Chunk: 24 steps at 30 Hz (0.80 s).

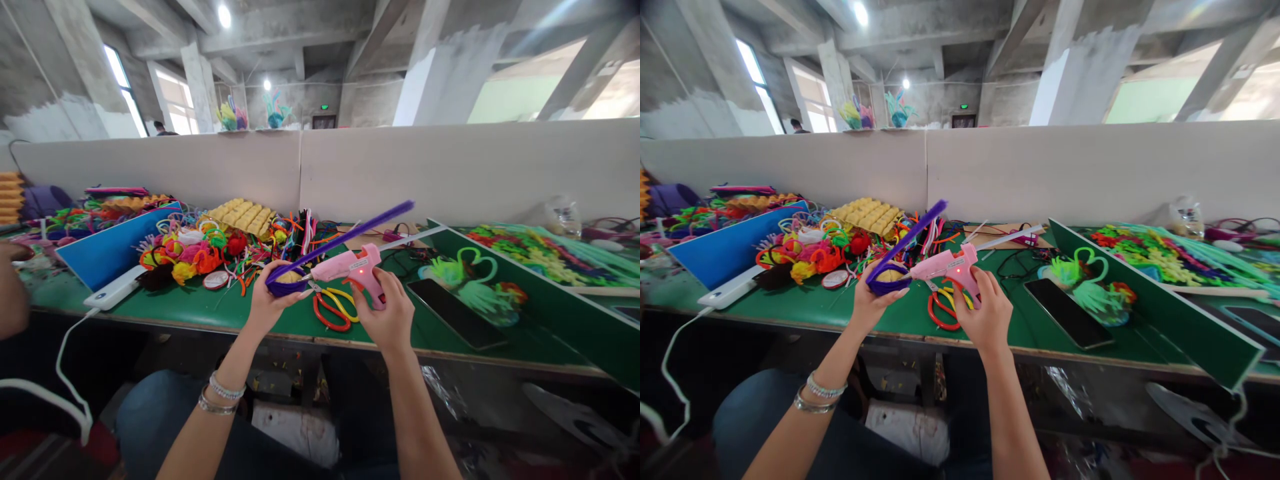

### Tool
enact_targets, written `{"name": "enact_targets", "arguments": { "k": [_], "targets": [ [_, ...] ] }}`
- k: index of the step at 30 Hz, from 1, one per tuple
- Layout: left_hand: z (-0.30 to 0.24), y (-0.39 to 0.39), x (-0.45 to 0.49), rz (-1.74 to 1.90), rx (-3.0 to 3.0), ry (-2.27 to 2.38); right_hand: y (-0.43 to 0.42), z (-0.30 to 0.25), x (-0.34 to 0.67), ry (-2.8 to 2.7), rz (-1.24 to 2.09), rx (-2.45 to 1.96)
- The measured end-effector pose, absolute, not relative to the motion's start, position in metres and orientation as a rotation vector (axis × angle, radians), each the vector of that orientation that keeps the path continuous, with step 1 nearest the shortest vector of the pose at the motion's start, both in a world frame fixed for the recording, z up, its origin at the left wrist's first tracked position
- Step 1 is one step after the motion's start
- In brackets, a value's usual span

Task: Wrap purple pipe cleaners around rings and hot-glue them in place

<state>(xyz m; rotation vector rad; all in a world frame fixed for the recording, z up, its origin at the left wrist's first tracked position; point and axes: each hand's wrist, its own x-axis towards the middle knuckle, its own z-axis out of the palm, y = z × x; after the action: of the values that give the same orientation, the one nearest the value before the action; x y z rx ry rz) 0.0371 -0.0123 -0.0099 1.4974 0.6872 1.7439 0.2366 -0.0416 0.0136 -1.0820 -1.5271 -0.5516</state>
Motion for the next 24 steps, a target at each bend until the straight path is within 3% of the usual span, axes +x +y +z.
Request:
{"name": "enact_targets", "arguments": {
  "k": [17,24],
  "targets": [
    [-0.0005,-0.0200,0.0411,1.758,1.463,0.625,-0.0369,0.0100,0.2435,-1.520,-0.528,-1.142],
    [-0.0015,-0.0191,0.0411,1.766,1.438,0.626,-0.0368,0.0089,0.2438,-1.518,-0.709,-1.161]
  ]
}}
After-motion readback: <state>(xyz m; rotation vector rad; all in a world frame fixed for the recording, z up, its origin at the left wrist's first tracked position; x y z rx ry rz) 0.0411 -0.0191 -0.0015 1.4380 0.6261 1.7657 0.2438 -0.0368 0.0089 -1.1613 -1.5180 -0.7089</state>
